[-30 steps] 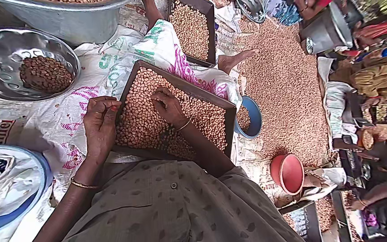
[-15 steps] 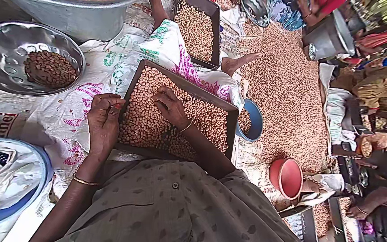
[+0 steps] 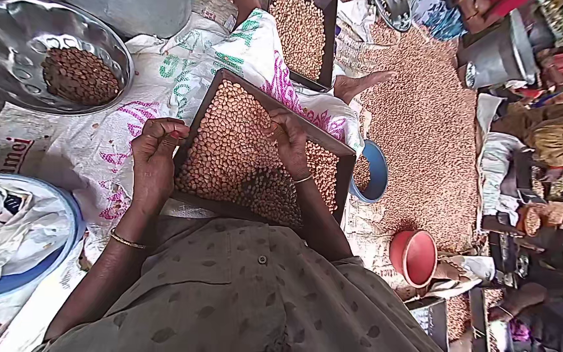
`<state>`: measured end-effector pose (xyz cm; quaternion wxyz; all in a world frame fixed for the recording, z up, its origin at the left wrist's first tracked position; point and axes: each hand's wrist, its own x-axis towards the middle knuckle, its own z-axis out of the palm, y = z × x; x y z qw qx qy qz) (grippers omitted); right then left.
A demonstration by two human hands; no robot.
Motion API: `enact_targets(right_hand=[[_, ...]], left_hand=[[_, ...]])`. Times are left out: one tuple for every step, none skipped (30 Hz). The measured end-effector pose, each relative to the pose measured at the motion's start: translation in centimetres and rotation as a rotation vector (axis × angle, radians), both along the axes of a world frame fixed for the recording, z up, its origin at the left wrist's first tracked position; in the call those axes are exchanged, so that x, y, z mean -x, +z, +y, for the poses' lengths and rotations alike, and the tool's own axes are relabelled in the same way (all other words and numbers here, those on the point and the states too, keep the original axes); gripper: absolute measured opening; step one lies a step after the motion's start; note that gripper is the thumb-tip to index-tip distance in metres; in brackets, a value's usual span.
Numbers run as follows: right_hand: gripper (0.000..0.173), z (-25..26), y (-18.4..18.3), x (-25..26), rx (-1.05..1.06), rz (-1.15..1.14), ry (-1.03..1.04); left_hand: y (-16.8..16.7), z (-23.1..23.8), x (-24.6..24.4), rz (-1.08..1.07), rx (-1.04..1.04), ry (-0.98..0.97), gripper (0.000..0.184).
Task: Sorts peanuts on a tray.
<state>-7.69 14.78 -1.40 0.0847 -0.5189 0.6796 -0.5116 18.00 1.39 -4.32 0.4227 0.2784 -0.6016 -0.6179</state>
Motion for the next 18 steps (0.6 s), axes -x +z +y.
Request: enact_targets(right_hand=[[0.017,1.0,0.9,1.0,0.109,-0.123,-0.107],[0.018,1.9,2.1,2.0,0.239,-0.271,-0.253],[0.02,2.6,3.3,3.0,0.369,-0.438,-0.416],[0.022,3.1,4.7,3.8,0.476,-0.635,-0.553],[0.025,3.6,5.5,4.5,0.56,-0.803,-0.631],[0.027,3.8,5.8,4.7,0.583,-0.889,-0.655],[0.028,3.8,5.7,4.0,0.537,-0.894,-0.618],[0.028,3.5,5.3,2.7,0.437,-0.858,-0.518],[0.028,3.2,5.0,0.8,0.288,-0.805,-0.37],[0.027,2.9,4.6,-1.3,0.124,-0.731,-0.194],[0.024,2.6,4.4,-3.3,-0.044,-0.619,-0.024],[0.022,1.9,4.2,-4.9,-0.163,-0.486,0.097],[0.02,0.8,3.7,-6.3,-0.241,-0.33,0.17],[0.021,-0.6,2.8,-7.2,-0.296,-0.14,0.203],[0.022,-2.0,1.4,-7.8,-0.313,0.051,0.187],[0.022,-3.0,0.2,-8.3,-0.332,0.209,0.147],[0.02,-3.5,-0.7,-8.8,-0.341,0.333,0.092],[0.02,-3.7,-1.0,-9.3,-0.356,0.41,0.047]], left_hand=[[0.0,0.0,0.0,0.014,-0.019,-0.001,0.023],[0.0,0.0,0.1,0.027,-0.03,-0.004,0.024],[0.0,-0.1,0.1,0.036,-0.038,-0.005,0.025],[0.0,-0.1,0.1,0.041,-0.046,-0.004,0.025],[-0.1,-0.1,0.1,0.045,-0.053,-0.004,0.025],[0.0,0.0,0.1,0.048,-0.058,-0.003,0.026],[0.1,0.0,0.2,0.048,-0.059,0.0,0.026],[0.2,-0.1,0.3,0.046,-0.058,0.0,0.026],[0.2,0.0,0.3,0.04,-0.061,-0.001,0.025],[0.2,0.1,0.2,0.035,-0.062,-0.002,0.026],[0.1,0.1,0.2,0.03,-0.061,-0.002,0.026],[0.0,0.1,0.1,0.027,-0.061,0.0,0.026],[0.0,0.2,0.1,0.025,-0.059,0.001,0.026],[0.1,0.2,0.1,0.02,-0.059,0.002,0.025],[0.2,0.2,0.0,0.013,-0.063,0.002,0.025],[0.3,0.3,0.0,0.008,-0.067,-0.001,0.025],[0.3,0.2,0.1,0.023,-0.068,0.002,0.024],[0.2,0.1,0.1,0.035,-0.068,0.004,0.024]])
